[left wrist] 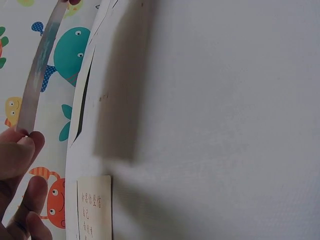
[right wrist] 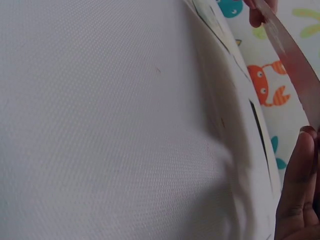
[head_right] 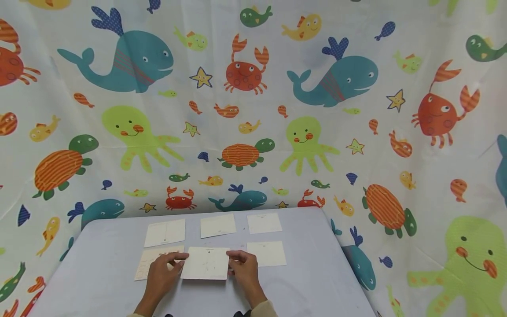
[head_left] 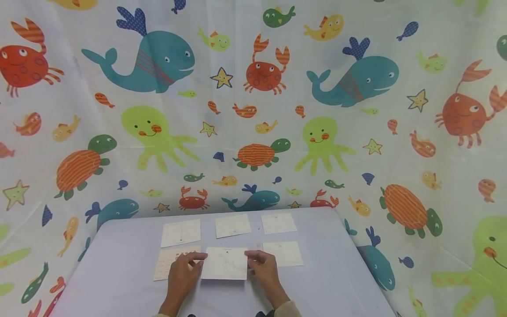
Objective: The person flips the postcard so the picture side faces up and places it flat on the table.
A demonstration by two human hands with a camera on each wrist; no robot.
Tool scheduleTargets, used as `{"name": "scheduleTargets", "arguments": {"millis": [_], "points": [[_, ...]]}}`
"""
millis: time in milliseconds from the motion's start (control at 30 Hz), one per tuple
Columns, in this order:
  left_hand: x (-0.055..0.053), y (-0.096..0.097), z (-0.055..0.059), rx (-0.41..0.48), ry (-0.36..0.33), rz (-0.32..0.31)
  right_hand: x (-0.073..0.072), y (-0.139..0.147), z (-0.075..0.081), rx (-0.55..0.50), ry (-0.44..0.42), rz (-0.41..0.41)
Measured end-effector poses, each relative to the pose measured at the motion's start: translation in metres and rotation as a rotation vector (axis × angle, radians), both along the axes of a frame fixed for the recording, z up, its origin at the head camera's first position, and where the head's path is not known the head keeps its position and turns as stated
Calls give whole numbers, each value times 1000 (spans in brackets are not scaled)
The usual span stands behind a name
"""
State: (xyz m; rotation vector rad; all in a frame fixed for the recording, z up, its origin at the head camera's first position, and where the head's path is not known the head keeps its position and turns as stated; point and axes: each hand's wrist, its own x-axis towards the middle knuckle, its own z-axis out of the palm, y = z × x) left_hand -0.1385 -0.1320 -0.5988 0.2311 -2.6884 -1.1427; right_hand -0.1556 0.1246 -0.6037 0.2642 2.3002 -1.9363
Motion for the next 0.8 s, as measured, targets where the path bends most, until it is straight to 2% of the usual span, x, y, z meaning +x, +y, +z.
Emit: {"name": "scheduleTargets", "arguments": {"millis": [300, 633, 800], "points": [[-2, 3, 0, -19, 30, 19, -1, 3, -2, -5, 18, 3], [-3, 3, 2, -9, 15, 19, -3, 4, -4, 6, 39, 0], [-2, 4, 2, -8, 43, 24, -2, 4, -3, -15, 43, -1]]}}
